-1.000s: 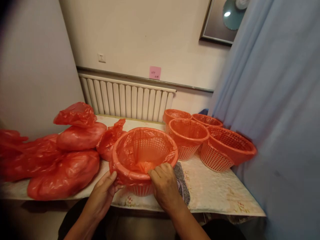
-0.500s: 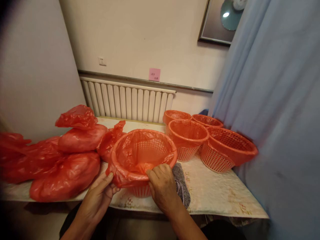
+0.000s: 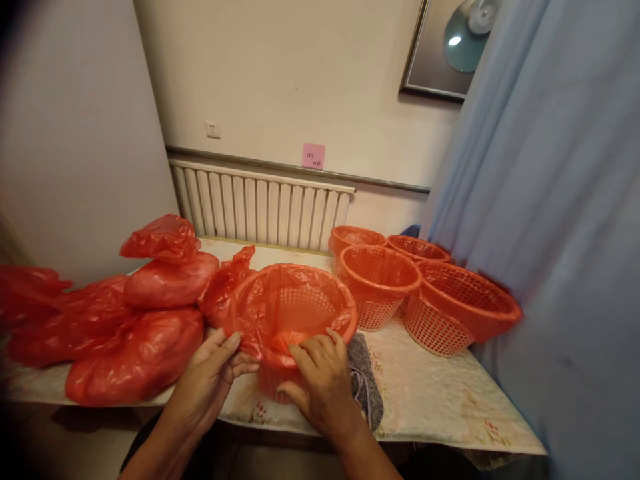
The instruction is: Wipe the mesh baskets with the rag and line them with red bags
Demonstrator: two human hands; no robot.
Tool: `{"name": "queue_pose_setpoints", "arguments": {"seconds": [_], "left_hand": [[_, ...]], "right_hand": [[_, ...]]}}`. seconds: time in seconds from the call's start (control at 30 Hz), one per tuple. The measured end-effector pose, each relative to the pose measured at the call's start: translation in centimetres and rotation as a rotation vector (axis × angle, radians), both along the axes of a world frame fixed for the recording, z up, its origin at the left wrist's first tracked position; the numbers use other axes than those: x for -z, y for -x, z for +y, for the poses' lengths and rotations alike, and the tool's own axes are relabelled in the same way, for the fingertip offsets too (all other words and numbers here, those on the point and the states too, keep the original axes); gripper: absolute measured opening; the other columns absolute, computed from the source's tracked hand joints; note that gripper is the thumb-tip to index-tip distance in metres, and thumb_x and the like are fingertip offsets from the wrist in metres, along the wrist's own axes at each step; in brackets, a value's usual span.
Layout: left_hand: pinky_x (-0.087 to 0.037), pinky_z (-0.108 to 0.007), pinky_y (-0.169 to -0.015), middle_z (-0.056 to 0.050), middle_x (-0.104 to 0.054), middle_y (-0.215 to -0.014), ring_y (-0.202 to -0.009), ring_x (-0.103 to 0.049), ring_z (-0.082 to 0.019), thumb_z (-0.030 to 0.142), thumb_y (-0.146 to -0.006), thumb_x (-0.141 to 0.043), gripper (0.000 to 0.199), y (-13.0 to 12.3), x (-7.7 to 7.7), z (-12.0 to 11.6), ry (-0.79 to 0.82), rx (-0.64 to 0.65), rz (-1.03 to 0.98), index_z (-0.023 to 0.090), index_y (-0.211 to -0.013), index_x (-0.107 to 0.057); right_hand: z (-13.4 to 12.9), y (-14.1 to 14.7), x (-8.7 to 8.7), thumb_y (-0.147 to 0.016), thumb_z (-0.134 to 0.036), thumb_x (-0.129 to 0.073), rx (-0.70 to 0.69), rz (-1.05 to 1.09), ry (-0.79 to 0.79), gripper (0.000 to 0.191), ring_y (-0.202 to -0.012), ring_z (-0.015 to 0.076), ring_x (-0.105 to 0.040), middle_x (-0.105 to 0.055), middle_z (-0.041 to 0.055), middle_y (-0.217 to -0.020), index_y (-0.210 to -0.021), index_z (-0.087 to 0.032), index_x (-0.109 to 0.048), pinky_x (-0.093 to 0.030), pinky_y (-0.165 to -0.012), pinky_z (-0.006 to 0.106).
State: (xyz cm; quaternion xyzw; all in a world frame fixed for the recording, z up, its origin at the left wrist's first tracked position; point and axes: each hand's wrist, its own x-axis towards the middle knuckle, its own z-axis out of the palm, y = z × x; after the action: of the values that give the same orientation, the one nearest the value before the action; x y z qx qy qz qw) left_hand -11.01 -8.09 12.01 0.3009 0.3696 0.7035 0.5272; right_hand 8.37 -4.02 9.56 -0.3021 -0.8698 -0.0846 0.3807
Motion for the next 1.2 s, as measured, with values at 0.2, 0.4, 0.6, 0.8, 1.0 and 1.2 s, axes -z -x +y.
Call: {"name": "queue_pose_setpoints", "arguments": {"seconds": [0.2,0.4,0.6,0.8,1.0,1.2], "left_hand": [[-0.057,-0.025,-0.053,0.002,-0.064,-0.063,-0.055,-0.067,-0.015,0.035,-0.068,-0.077,0.033,-1.3,-1.6,1.8,0.022,0.047,0.068,0.016,-0.075,-0.051],[-0.057,-0.024,-0.057,0.002,-0.062,-0.066,-0.056,-0.065,-0.011,0.032,-0.073,-0.071,0.028,-1.2,-2.5,2.0,0.045,0.046,0.111,0.017,-0.071,-0.048],[-0.057,-0.022,-0.066,0.005,-0.052,-0.067,-0.065,-0.058,-0.009,0.032,-0.071,-0.071,0.028,-0.3,-2.8,2.1,0.015,-0.01,0.184,0.017,-0.064,-0.049],[-0.056,-0.033,-0.082,-0.002,-0.059,-0.085,-0.089,-0.064,-0.017,0.032,-0.078,-0.059,0.016,0.4,-2.5,2.6,0.018,0.005,0.381,0.016,-0.077,-0.056],[-0.052,-0.04,-0.087,-0.009,-0.054,-0.111,-0.091,-0.06,-0.02,0.012,-0.077,-0.054,0.036,2.8,-1.5,4.9,-0.151,-0.331,1.262,0.016,-0.113,-0.056],[-0.05,-0.036,-0.078,-0.009,-0.054,-0.106,-0.096,-0.058,-0.025,0.014,-0.084,-0.049,0.027,5.1,-2.2,7.4,0.021,-0.356,1.801,0.019,-0.107,-0.061]], "right_hand": [[0.0,1.2,1.1,-0.088,-0.038,-0.06,0.072,0.144,-0.076,0.025,-0.093,0.0234,-0.054,-0.064,0.0057,-0.095,-0.108,-0.023,-0.061,-0.03,-0.102,0.053],[-0.5,2.3,0.4,-0.094,-0.02,-0.049,0.022,0.199,-0.057,0.017,-0.086,0.018,-0.056,-0.066,0.0009,-0.088,-0.103,-0.025,-0.063,-0.03,-0.1,0.046],[0.4,1.6,0.0,-0.096,-0.019,-0.041,0.005,0.333,0.084,0.022,-0.072,0.015,-0.057,-0.062,0.0,-0.074,-0.084,-0.021,-0.059,-0.041,-0.081,0.031],[3.6,0.4,-3.7,-0.094,-0.041,-0.039,0.111,0.55,0.487,0.033,-0.065,0.0156,-0.054,-0.059,-0.0003,-0.069,-0.075,-0.02,-0.058,-0.04,-0.06,0.026],[6.7,-0.8,-6.9,-0.086,-0.04,-0.045,-0.066,0.373,0.604,0.029,-0.066,0.0147,-0.051,-0.055,-0.002,-0.066,-0.069,-0.02,-0.056,-0.038,-0.063,0.025],[6.0,-2.6,-7.5,-0.071,-0.026,-0.068,-0.106,0.06,0.719,0.014,-0.066,0.0125,-0.048,-0.055,-0.0051,-0.07,-0.08,-0.019,-0.06,-0.034,-0.062,0.023]]}}
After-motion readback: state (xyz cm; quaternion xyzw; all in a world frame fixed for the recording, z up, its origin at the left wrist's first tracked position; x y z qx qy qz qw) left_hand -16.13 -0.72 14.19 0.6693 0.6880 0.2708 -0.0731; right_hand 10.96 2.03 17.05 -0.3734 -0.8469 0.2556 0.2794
